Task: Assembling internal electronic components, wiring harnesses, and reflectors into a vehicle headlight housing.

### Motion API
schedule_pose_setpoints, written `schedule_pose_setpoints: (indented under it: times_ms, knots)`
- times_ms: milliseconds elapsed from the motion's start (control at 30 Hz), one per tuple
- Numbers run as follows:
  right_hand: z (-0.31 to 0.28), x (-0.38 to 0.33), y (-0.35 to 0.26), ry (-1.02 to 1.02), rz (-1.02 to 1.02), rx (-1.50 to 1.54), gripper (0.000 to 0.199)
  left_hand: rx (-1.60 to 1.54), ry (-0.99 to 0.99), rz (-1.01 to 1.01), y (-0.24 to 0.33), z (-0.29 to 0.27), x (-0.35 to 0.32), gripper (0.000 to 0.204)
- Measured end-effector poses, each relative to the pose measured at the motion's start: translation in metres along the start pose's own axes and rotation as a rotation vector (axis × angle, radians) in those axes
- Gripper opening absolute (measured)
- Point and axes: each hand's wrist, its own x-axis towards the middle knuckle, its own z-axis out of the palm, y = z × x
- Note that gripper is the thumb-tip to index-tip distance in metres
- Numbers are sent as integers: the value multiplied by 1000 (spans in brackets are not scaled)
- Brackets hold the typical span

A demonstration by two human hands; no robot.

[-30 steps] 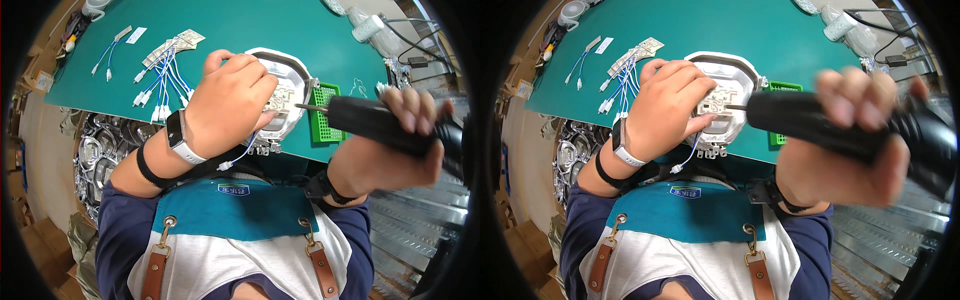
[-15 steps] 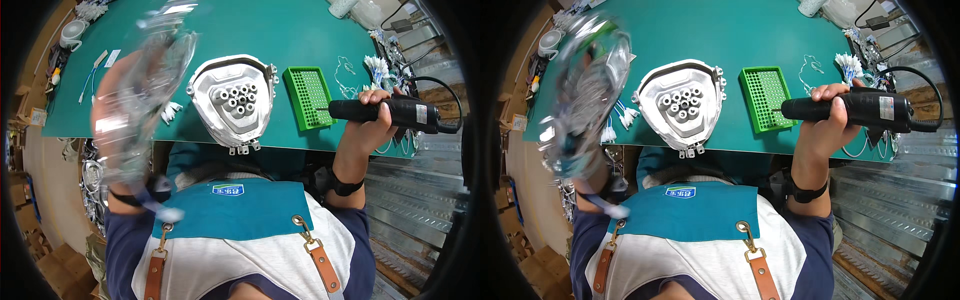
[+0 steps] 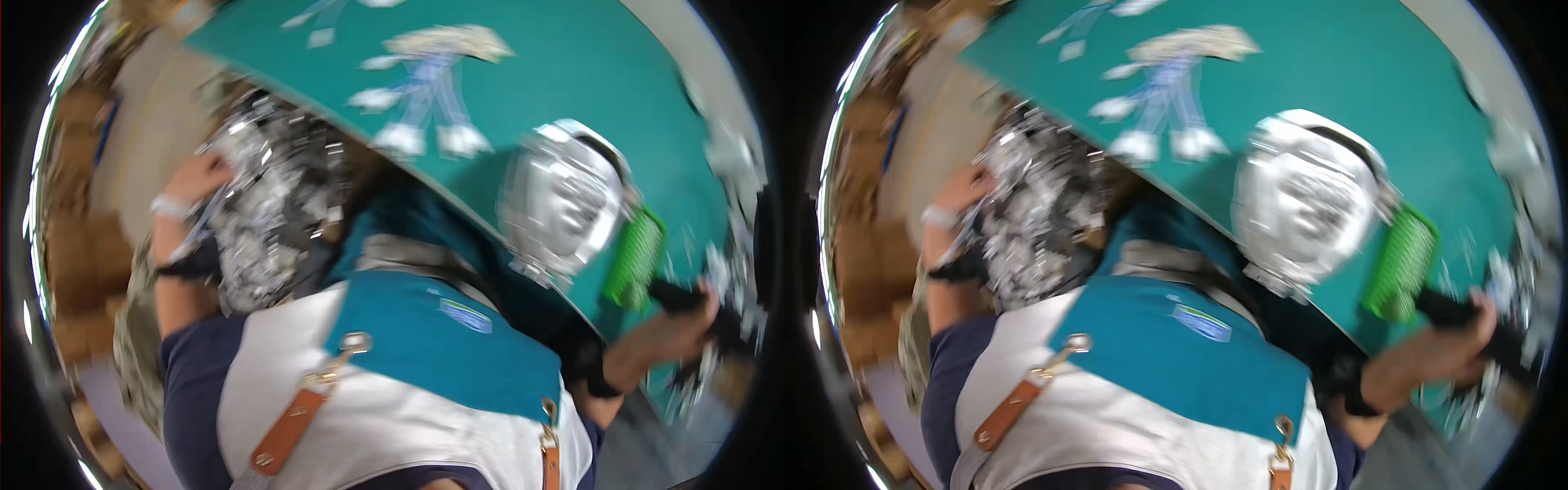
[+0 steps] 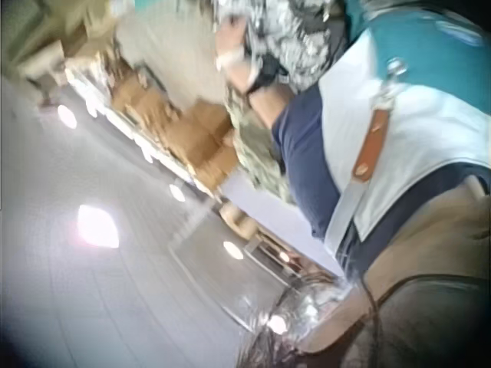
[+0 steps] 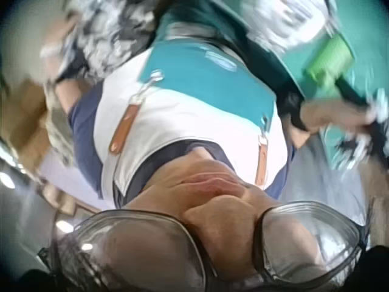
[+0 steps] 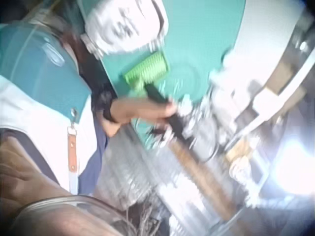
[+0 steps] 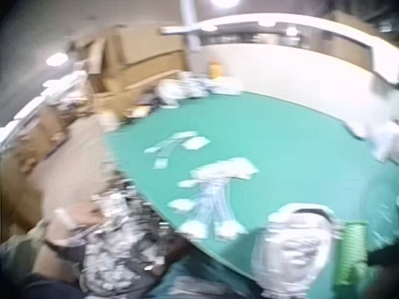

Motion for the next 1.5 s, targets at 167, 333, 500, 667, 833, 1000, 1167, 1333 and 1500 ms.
schedule_pose_setpoints:
  times_ms: [167,333,500,667,833,1000,1167,1333,1500]
  knots:
    - [-5,3,-9,98,178,341,21,20,424,-289,-22,19,8,49]
    - [14,7,-47,72,255,354,13,103,483,-492,-50,41,12,47]
    - [19,13,-55,198,494,561,12,52,516,-301,-61,54,52,45]
    - [5,3,-12,132,288,560,18,387,114,-135,10,61,142,35]
    - [11,12,-38,206,514,652,13,546,-171,-104,73,68,166,56]
    - [4,21,-42,258,565,713,22,366,-287,269,154,26,79,27]
    - [-31,28,-22,265,609,889,25,23,-529,978,219,-48,14,19]
    - [-33,43,-60,302,584,1123,37,-186,183,1193,291,-55,99,16]
    - [-39,46,-66,324,500,1185,48,25,458,902,315,7,187,29]
